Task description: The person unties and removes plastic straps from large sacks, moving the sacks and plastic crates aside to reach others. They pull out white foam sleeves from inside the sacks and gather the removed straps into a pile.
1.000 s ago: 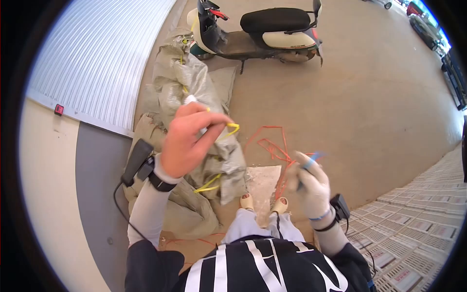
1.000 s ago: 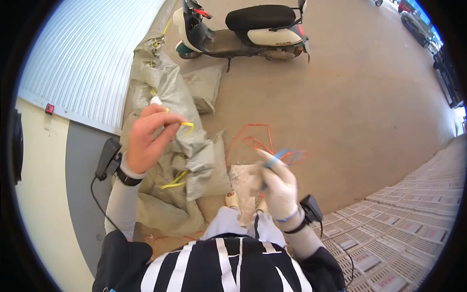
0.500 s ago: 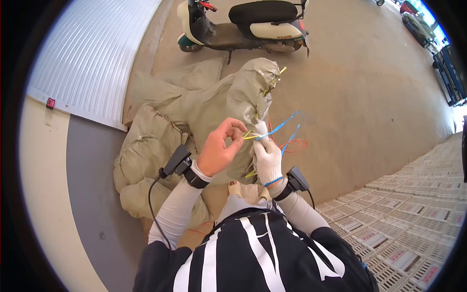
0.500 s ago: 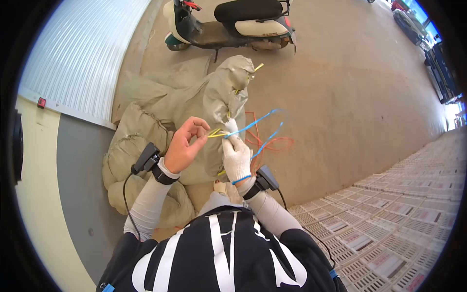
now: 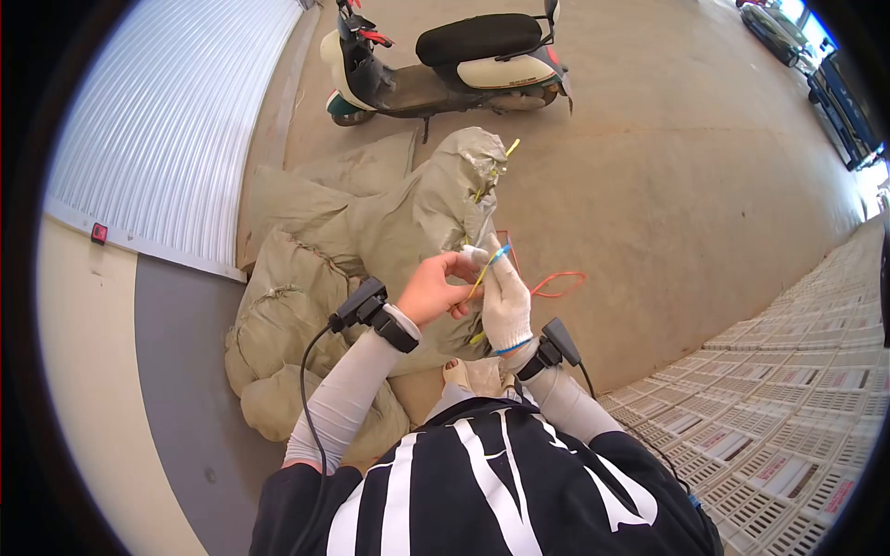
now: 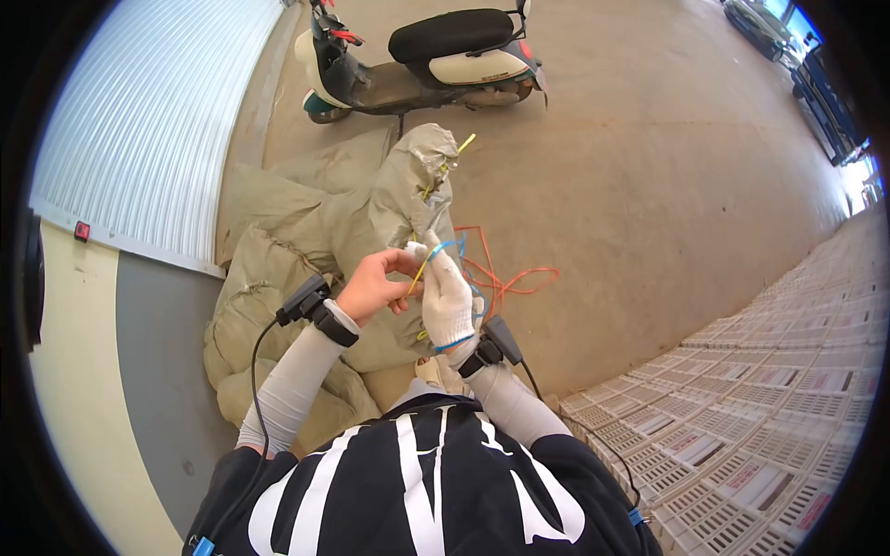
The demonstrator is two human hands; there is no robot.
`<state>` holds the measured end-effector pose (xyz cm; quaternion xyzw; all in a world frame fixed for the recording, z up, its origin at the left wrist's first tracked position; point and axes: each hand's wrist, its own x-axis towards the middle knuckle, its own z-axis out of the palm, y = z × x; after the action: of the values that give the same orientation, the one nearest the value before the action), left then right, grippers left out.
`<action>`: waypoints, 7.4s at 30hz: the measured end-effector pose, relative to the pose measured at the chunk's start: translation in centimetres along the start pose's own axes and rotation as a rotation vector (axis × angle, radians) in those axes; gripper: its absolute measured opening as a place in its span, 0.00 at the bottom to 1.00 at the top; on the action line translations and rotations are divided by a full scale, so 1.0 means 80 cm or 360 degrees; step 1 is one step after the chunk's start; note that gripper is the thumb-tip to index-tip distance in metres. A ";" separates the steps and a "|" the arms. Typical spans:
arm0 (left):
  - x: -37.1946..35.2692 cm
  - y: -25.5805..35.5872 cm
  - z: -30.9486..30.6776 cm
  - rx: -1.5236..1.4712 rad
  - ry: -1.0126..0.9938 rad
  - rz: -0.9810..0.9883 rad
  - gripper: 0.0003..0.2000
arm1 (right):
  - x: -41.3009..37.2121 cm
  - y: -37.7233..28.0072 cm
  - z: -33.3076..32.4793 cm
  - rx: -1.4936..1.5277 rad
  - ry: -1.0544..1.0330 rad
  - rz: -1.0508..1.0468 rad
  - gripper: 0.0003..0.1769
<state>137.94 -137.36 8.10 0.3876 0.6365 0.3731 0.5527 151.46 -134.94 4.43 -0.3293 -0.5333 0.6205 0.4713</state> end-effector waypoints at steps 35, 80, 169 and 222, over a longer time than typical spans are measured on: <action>-0.213 -0.140 -0.136 -0.1903 0.0886 0.0437 0.09 | -0.063 -0.083 -0.192 0.0331 -0.0675 0.0804 0.20; -0.385 -0.571 -0.509 -0.2809 0.1611 0.0411 0.13 | -0.006 0.664 1.049 -0.1468 -0.2586 -0.0696 0.21; -0.897 -0.030 -0.105 -0.0241 0.3160 0.1157 0.22 | -0.351 -0.038 0.407 0.1024 -0.2569 -0.0317 0.13; -0.204 -0.580 -0.385 -0.0895 0.3574 -0.1721 0.14 | 0.273 1.113 0.899 -0.1509 -0.1348 -0.0214 0.23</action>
<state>105.03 -173.14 -23.67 -0.5760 0.7275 0.3442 -0.1429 57.69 -138.62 -64.67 -0.1942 -0.9095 0.3625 0.0607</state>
